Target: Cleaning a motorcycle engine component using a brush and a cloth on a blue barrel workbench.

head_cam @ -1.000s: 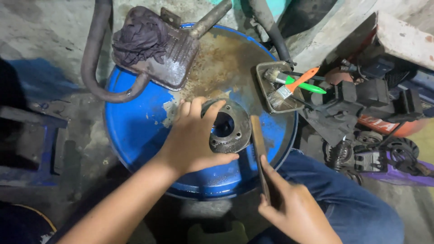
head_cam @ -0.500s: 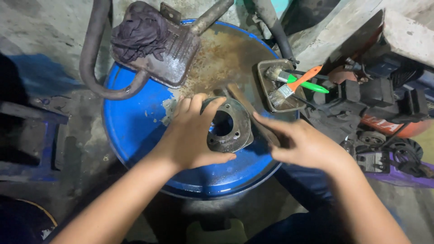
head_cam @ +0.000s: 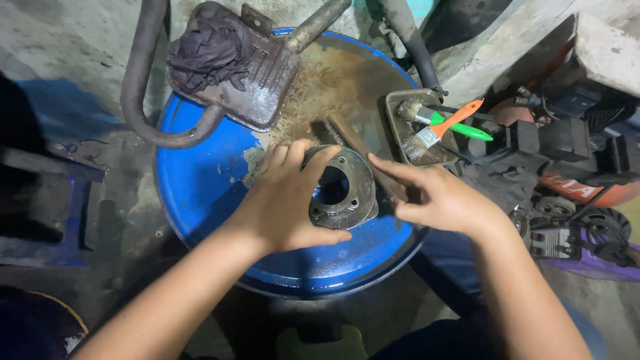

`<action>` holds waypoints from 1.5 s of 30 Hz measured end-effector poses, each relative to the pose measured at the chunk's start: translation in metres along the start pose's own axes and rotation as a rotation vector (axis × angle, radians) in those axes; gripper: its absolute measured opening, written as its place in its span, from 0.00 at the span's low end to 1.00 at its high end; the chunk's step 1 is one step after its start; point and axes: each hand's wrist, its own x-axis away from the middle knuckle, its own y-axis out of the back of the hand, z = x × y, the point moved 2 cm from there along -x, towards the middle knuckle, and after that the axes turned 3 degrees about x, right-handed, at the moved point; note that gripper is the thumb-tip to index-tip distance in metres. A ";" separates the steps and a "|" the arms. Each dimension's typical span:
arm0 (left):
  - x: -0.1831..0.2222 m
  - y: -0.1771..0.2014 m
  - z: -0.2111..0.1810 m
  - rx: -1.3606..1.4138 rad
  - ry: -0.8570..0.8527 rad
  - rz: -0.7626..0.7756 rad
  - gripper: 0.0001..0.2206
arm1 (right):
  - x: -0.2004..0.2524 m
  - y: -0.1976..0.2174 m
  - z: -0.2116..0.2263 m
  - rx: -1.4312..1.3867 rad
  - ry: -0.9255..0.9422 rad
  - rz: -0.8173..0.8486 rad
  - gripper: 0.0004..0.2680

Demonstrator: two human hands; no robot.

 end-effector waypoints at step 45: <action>-0.001 0.002 -0.004 -0.037 0.062 0.048 0.69 | 0.108 -0.057 0.025 0.081 -0.166 -0.030 0.42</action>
